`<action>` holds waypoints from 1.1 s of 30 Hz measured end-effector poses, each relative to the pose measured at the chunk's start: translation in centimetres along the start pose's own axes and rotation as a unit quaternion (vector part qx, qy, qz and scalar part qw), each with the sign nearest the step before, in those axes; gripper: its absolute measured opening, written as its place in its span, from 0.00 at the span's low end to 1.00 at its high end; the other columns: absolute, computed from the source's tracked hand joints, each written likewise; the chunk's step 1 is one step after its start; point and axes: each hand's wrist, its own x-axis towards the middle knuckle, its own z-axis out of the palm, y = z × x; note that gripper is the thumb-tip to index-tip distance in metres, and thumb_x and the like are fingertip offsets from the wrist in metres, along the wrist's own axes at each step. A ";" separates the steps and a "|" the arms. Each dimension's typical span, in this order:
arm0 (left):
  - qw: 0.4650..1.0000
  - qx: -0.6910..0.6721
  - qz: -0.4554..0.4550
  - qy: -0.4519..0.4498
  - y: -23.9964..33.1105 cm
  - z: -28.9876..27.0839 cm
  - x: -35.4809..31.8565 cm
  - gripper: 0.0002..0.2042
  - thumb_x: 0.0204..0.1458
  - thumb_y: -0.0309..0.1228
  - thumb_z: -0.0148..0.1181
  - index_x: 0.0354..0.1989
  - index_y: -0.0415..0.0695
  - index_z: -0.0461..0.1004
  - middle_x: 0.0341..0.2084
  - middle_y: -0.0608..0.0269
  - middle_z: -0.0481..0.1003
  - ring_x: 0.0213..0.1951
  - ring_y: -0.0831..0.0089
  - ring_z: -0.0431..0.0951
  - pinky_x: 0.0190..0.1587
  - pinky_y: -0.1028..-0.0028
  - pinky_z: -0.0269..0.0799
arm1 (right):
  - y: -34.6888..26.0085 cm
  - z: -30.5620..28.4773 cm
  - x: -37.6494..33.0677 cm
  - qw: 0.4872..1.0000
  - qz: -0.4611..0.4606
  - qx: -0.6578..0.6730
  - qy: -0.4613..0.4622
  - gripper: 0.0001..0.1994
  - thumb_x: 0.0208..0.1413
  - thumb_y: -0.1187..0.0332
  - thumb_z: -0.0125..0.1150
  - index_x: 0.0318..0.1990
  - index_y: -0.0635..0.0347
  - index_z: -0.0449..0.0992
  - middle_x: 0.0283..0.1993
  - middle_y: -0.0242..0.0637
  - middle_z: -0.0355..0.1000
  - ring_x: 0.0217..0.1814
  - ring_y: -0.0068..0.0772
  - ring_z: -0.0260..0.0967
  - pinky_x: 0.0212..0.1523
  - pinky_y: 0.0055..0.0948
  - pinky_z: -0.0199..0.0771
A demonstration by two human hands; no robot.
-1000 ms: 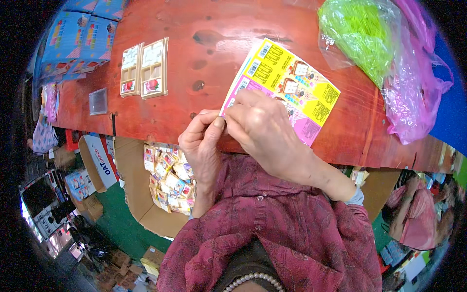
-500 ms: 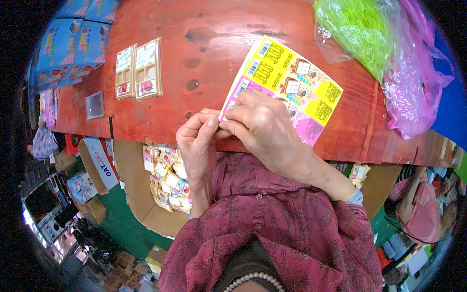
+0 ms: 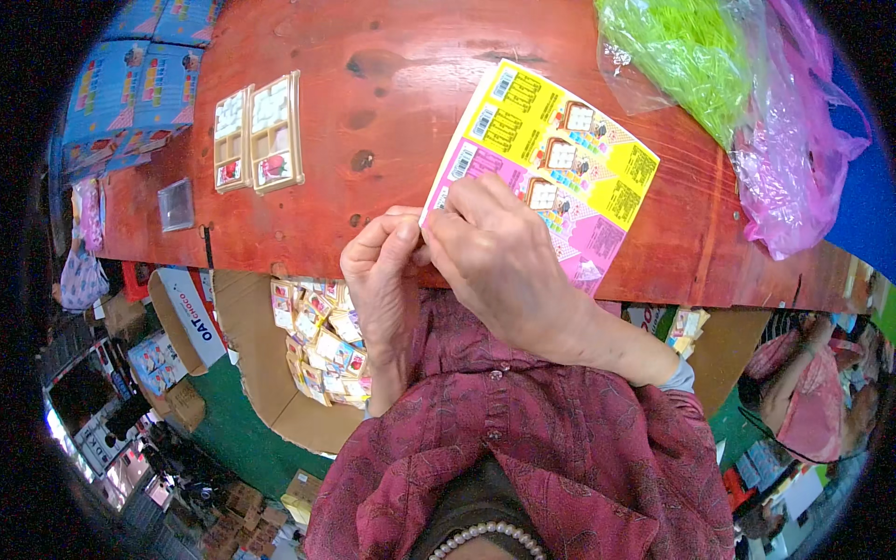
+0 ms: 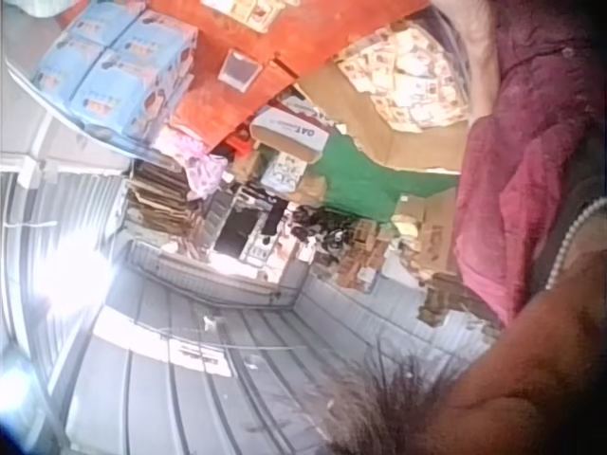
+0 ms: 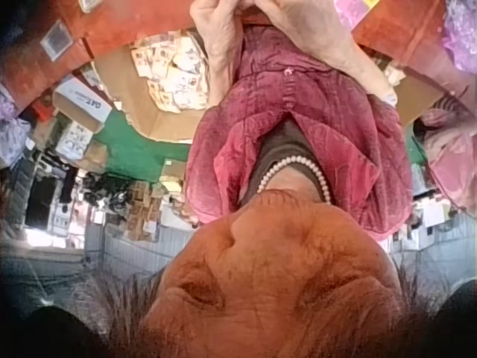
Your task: Peeling stickers from a sheet and applying them to small plastic toy trays at a factory workstation.
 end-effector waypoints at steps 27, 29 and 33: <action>0.989 0.057 0.138 0.005 0.0 -0.6 0.3 0.06 0.48 0.13 0.50 0.33 0.31 0.73 0.36 0.55 0.72 0.36 0.77 0.73 0.37 0.83 0.69 | 0.4 0.2 1.1 0.996 -0.051 0.055 0.053 0.07 0.38 0.78 0.63 0.29 0.64 0.76 0.26 0.35 0.67 0.28 0.33 0.66 0.28 0.27 0.66; 0.989 0.059 0.133 -0.005 0.0 -0.7 0.3 0.07 0.47 0.13 0.50 0.33 0.31 0.73 0.36 0.56 0.72 0.37 0.77 0.72 0.38 0.83 0.69 | 0.4 0.3 1.0 0.996 -0.054 0.051 0.054 0.07 0.38 0.79 0.63 0.29 0.64 0.76 0.26 0.36 0.67 0.27 0.33 0.66 0.27 0.27 0.66; 0.983 0.112 0.147 -0.013 0.2 -0.3 0.3 0.07 0.45 0.12 0.53 0.34 0.31 0.73 0.36 0.57 0.72 0.38 0.78 0.72 0.39 0.83 0.69 | 0.5 0.3 0.9 0.997 -0.048 0.032 0.050 0.07 0.38 0.79 0.63 0.29 0.65 0.75 0.26 0.36 0.68 0.28 0.33 0.67 0.27 0.28 0.67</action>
